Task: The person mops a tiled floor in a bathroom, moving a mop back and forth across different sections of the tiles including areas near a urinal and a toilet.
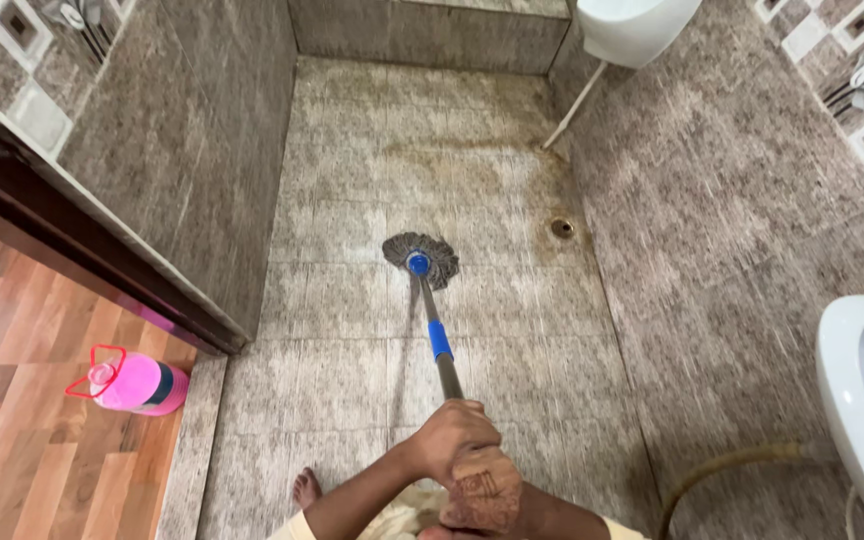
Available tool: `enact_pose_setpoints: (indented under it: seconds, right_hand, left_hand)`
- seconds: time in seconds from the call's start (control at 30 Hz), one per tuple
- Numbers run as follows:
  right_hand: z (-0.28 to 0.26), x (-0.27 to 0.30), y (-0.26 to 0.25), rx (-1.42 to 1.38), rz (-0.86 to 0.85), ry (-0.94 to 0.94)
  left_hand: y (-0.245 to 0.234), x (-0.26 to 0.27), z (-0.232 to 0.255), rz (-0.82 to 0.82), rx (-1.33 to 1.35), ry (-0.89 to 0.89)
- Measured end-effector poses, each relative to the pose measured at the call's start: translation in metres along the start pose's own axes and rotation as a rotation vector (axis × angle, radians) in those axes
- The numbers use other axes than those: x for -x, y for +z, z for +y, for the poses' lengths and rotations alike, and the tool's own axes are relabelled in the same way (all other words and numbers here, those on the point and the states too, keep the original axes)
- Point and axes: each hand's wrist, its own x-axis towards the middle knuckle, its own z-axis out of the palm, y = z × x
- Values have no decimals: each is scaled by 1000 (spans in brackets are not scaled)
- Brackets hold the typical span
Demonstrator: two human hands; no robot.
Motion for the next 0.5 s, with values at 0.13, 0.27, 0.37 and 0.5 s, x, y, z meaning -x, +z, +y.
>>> enact_pose_setpoints:
  seconds: [0.13,0.27,0.37,0.5]
  right_hand:
    - [48,18,31,218,166,-225]
    - [120,28,72,317,219,-93]
    - [137,23,71,268,190,6]
    - [88,28,43,289,219,64]
  left_hand:
    - [19,37,-57,116,-59,-53]
    - [40,58,-135,53,-300,-222]
    - [10,55,-160,40,-307,-139]
    - [30,19,-119,15,-300,-54]
